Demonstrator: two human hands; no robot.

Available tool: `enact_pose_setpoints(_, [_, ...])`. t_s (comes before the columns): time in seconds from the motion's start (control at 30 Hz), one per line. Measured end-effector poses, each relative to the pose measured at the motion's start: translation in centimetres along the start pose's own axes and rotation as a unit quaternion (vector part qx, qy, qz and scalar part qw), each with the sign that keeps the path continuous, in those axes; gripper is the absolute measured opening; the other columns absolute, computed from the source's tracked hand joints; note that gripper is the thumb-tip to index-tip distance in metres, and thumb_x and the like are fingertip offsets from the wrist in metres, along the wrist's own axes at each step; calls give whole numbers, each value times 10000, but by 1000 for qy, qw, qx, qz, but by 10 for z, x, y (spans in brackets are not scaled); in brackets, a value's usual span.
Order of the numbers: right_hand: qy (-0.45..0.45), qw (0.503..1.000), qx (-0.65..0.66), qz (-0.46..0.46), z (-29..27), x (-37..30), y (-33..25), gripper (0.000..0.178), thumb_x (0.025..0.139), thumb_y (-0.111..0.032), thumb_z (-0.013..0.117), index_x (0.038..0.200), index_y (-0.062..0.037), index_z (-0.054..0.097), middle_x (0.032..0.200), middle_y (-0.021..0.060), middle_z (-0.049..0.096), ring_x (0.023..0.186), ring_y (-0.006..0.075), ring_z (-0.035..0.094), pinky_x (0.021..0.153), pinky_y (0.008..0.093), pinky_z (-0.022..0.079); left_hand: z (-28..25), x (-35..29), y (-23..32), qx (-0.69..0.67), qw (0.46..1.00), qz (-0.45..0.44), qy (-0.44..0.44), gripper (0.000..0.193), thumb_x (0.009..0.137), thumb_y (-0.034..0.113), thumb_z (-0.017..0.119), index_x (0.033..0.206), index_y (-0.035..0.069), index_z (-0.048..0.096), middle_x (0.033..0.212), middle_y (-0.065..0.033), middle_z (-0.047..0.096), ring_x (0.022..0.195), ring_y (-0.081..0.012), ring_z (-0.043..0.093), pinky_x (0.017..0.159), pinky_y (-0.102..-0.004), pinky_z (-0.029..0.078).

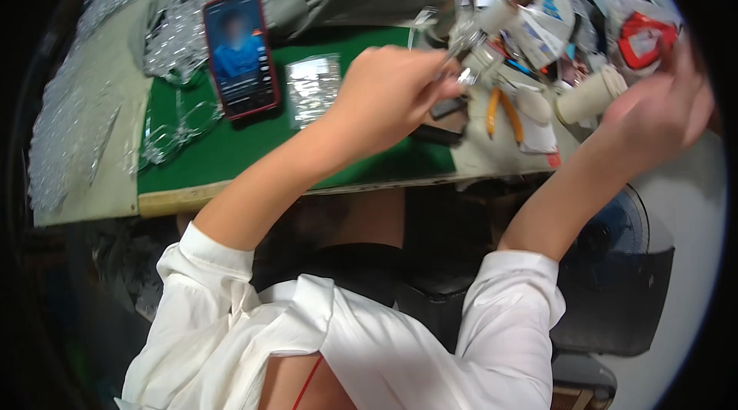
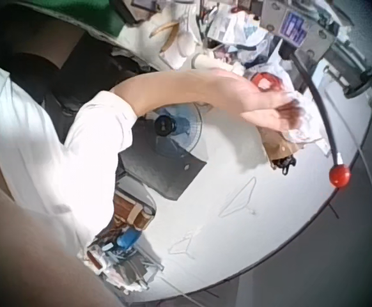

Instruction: The person sits on the floor and assembles eyeglasses by hand. They pick up a clear frame, insert small metal screws into the hinge area, and tighten them. The person repeats this process for multiple frames, placing finished units aside.

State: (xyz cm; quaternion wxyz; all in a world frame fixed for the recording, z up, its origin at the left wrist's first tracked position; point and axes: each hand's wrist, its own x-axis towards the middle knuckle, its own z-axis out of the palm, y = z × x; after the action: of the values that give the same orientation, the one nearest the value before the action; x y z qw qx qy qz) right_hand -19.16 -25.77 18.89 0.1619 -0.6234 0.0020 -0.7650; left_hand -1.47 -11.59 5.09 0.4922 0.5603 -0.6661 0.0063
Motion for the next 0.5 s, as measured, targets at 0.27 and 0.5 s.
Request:
enact_pose_setpoints(0.27, [-148, 940, -87, 295, -22, -238, -24, 335, 911, 12, 559, 1235, -15, 480, 1182, 64, 494, 1019, 147, 489, 889, 277, 397, -303, -258, -16, -195, 924, -247, 218, 333, 1015, 311, 478, 999, 4, 604, 902, -161, 658, 803, -218, 652, 750, -348, 535])
enact_pose_setpoints(0.5, [-205, 933, -66, 289, 12, -242, -33, 257, 924, 16, 537, 1176, -17, 503, 1187, 49, 477, 965, 108, 469, 837, 245, 389, -384, -336, -60, -188, 842, -370, 344, 286, 1011, 272, 511, 1118, 15, 573, 931, -74, 623, 903, -194, 649, 824, -356, 548])
